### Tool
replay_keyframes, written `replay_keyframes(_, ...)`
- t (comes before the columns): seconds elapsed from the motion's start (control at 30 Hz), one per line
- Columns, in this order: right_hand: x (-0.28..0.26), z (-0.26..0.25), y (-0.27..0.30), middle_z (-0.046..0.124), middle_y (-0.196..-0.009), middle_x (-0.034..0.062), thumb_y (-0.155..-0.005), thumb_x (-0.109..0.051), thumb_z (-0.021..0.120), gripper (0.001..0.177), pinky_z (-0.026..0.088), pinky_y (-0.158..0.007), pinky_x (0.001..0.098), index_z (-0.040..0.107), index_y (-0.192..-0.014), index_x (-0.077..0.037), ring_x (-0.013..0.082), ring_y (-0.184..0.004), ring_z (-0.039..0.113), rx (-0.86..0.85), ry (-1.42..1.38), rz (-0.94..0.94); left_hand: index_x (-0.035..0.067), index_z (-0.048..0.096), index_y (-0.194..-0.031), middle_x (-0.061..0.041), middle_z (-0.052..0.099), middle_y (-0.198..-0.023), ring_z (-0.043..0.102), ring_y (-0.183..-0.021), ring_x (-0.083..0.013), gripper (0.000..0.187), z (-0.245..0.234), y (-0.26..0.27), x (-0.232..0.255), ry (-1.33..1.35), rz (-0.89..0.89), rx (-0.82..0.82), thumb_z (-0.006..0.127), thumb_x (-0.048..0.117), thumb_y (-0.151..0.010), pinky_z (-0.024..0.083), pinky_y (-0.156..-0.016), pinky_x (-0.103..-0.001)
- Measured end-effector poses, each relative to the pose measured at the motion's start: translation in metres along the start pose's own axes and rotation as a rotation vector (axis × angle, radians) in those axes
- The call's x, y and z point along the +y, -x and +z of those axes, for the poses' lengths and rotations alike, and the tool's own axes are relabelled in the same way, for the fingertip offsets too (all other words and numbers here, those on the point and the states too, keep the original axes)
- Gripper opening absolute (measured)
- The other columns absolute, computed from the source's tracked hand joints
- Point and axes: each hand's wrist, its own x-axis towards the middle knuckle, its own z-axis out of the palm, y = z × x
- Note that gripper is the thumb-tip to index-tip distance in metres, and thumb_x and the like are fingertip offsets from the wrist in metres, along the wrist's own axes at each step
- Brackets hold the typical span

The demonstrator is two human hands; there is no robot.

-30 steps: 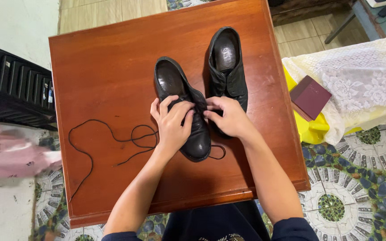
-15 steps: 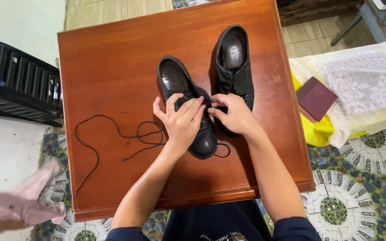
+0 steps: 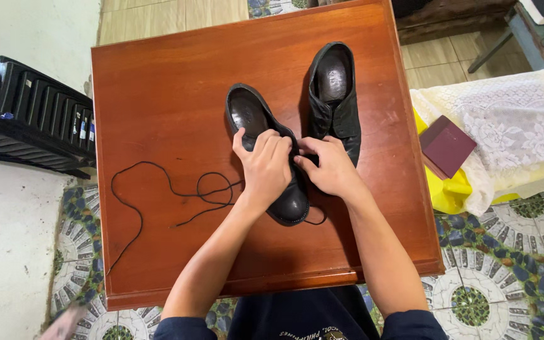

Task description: The person removes a shoelace from one black leather shoe, then threads a new lace through the eyelets of both shoes on a wooden table. The person pulls the laces tight and adjusts the fit, finishing with one shoe fully laced and the other partially laced.

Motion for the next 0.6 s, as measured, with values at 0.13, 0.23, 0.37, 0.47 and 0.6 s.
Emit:
replay_keyframes(0.13, -0.002, -0.001, -0.001, 0.076, -0.101, 0.0165, -0.086, -0.018, 0.073, 0.028, 0.048, -0.086, 0.0408, 0.07, -0.11, -0.004, 0.0349, -0.088, 0.067, -0.012, -0.024, 0.027, 0.008, 0.066, -0.095, -0.004, 0.065, -0.096, 0.065, -0.109, -0.0226, 0.007, -0.013, 0.001, -0.008, 0.192, -0.062, -0.056, 0.064, 0.002, -0.091, 0.024, -0.116, -0.056)
replay_keyframes(0.23, -0.002, -0.003, -0.002, 0.077, -0.101, 0.0152, -0.087, -0.019, 0.072, 0.026, 0.047, -0.088, 0.0406, 0.071, -0.109, -0.005, 0.0339, -0.088, 0.068, -0.03, -0.025, 0.041, 0.009, 0.066, -0.093, -0.002, 0.067, -0.095, 0.066, -0.11, -0.0221, 0.008, -0.028, 0.007, -0.014, 0.273, -0.083, -0.094, 0.066, 0.001, -0.09, 0.025, -0.119, -0.053)
replay_keyframes(0.37, -0.006, 0.0, -0.003, 0.077, -0.099, 0.015, -0.088, -0.02, 0.073, 0.026, 0.044, -0.092, 0.0403, 0.072, -0.11, -0.006, 0.0321, -0.087, 0.068, -0.024, -0.001, 0.058, 0.008, 0.067, -0.095, -0.004, 0.068, -0.098, 0.066, -0.114, -0.0219, 0.008, -0.032, 0.012, -0.017, 0.254, -0.107, -0.071, 0.071, 0.004, -0.09, 0.025, -0.118, -0.053)
replay_keyframes(0.47, -0.007, -0.001, -0.004, 0.078, -0.101, 0.0132, -0.089, -0.022, 0.073, 0.028, 0.042, -0.095, 0.0399, 0.074, -0.113, -0.008, 0.0298, -0.087, 0.067, -0.047, 0.002, 0.102, 0.01, 0.069, -0.094, -0.001, 0.07, -0.094, 0.067, -0.115, -0.0209, 0.009, -0.027, 0.015, -0.018, 0.181, -0.045, -0.033, 0.075, 0.006, -0.089, 0.026, -0.116, -0.053)
replay_keyframes(0.6, -0.008, -0.002, -0.005, 0.079, -0.103, 0.0094, -0.089, -0.023, 0.071, 0.029, 0.032, -0.105, 0.0445, 0.072, -0.114, -0.009, 0.0211, -0.097, 0.075, -0.104, -0.062, 0.127, 0.01, 0.07, -0.093, 0.0, 0.07, -0.093, 0.067, -0.117, -0.0209, 0.01, -0.023, 0.017, -0.022, 0.139, -0.013, -0.017, 0.079, 0.01, -0.088, 0.026, -0.115, -0.053)
